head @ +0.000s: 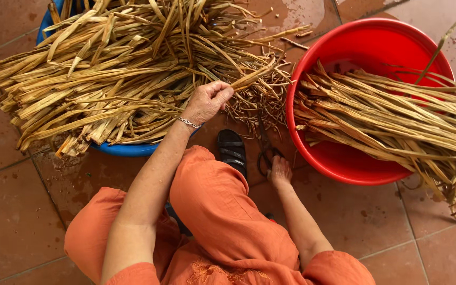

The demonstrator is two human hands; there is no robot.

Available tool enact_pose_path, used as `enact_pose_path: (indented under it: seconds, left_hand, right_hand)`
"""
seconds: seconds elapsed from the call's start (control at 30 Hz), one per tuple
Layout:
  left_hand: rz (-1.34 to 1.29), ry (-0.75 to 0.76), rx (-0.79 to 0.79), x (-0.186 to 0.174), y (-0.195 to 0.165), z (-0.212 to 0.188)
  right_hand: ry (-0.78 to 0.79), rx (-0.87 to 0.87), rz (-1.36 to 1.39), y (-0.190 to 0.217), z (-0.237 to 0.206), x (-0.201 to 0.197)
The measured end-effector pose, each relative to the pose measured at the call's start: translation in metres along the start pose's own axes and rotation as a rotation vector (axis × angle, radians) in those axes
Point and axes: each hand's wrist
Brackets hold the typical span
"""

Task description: The person sits on the floor and sorts dried palm leaf strips from a blue basin, pulling individual strips out, stripping off dry debris and discarding it on the floor, and placing the cleaned strips into a red bucket. They occasionally pick up scissors from the floor between handling strips.

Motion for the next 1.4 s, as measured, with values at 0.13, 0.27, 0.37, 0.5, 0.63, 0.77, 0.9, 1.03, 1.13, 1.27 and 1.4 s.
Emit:
enact_pose_path:
  seconds: [0.13, 0.27, 0.37, 0.5, 0.63, 0.77, 0.9, 1.03, 1.13, 1.27, 1.4]
  left_hand:
    - [-0.047, -0.046, 0.092, -0.004, -0.011, -0.002]
    - [0.085, -0.09, 0.076, -0.014, -0.019, -0.008]
    - [0.055, -0.09, 0.066, -0.023, -0.022, -0.012]
    - [-0.068, -0.073, 0.048, -0.032, -0.025, -0.015]
    - [-0.098, -0.104, 0.001, -0.036, -0.03, -0.021]
    - [-0.149, -0.103, 0.012, -0.037, -0.038, -0.02]
    - [-0.218, -0.102, 0.068, -0.032, -0.046, -0.017]
    - [-0.185, -0.06, 0.068, -0.028, -0.051, -0.022]
    - [-0.193, -0.033, 0.056, -0.027, -0.053, -0.025]
    - [-0.163, -0.004, 0.036, -0.025, -0.051, -0.025]
    - [-0.16, -0.001, 0.035, -0.019, -0.043, -0.021]
  right_hand:
    - [0.085, 0.045, 0.036, 0.009, 0.017, -0.006]
    - [0.087, 0.03, 0.045, 0.019, 0.02, -0.015]
    - [0.134, 0.082, 0.165, 0.027, 0.017, -0.022]
    - [0.078, 0.265, 0.805, 0.033, 0.015, -0.038]
    - [0.203, 0.295, 1.123, 0.039, -0.002, -0.07]
    - [0.188, 0.005, 1.236, 0.052, -0.036, -0.11]
    - [0.366, -0.182, 1.645, 0.081, -0.04, -0.134]
    - [0.384, -0.299, 1.399, 0.112, -0.03, -0.14]
    - [0.428, -0.274, 1.378, 0.132, -0.025, -0.142]
    - [0.366, -0.347, 1.376, 0.15, -0.019, -0.144]
    - [0.256, -0.306, 1.267, 0.154, -0.02, -0.143]
Point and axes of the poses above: each hand's wrist, its own z-axis towards the middle knuckle, its own x-axis out of the palm, y = z × x, and after that the axes turned 13 degrees about z, right-handed
